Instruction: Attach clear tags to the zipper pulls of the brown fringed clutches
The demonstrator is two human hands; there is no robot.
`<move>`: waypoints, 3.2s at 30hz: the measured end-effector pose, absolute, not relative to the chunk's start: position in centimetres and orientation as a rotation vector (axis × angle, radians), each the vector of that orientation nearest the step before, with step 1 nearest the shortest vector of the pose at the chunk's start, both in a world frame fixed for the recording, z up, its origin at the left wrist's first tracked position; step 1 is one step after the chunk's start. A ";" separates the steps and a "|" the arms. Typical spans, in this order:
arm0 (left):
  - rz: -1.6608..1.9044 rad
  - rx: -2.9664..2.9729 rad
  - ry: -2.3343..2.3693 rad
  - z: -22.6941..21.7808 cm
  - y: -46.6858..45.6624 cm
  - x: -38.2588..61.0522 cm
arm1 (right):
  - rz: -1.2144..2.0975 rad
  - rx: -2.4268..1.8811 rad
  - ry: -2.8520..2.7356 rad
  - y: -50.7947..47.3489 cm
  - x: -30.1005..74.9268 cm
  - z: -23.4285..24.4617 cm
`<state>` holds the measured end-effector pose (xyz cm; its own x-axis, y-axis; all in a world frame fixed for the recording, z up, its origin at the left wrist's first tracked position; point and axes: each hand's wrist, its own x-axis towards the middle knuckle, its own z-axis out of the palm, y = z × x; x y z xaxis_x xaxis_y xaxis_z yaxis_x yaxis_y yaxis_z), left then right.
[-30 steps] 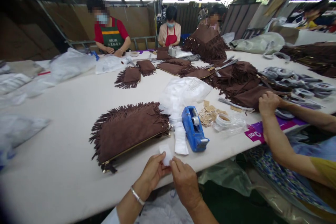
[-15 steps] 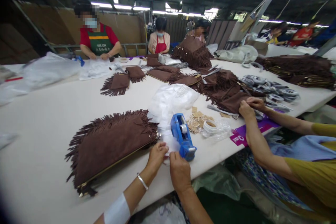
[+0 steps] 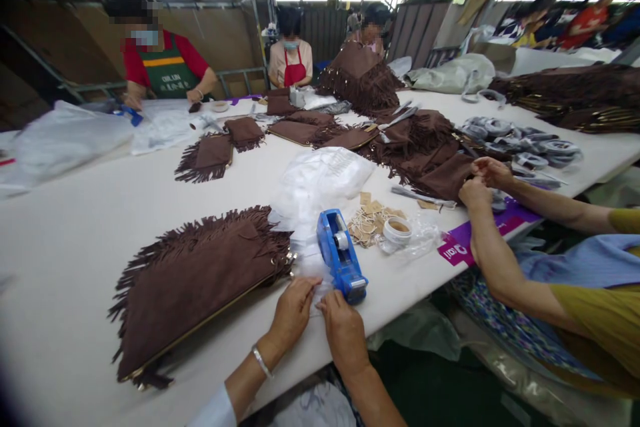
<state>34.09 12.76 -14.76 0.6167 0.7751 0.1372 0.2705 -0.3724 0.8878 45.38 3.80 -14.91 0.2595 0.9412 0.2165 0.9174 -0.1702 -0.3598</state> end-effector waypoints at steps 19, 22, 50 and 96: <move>0.779 1.336 0.897 -11.2 12.5 32.6 | 1.070 -1.630 -0.684 0.3 48.0 -8.2; 0.739 1.223 0.831 -9.3 11.5 31.1 | 1.155 -1.574 -0.710 0.9 47.2 -7.7; 0.816 0.712 1.265 -11.9 3.3 8.5 | 1.322 -1.453 -1.832 7.8 26.5 -9.4; 0.948 0.702 1.415 -11.8 1.0 2.8 | 1.749 -1.243 -1.108 9.7 19.3 -10.7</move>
<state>2.78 0.98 -11.82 -0.0835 0.8668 -0.4917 -0.1249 0.4804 0.8681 19.31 9.69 -10.69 -0.2845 0.8939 -0.3465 -0.0686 -0.3795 -0.9226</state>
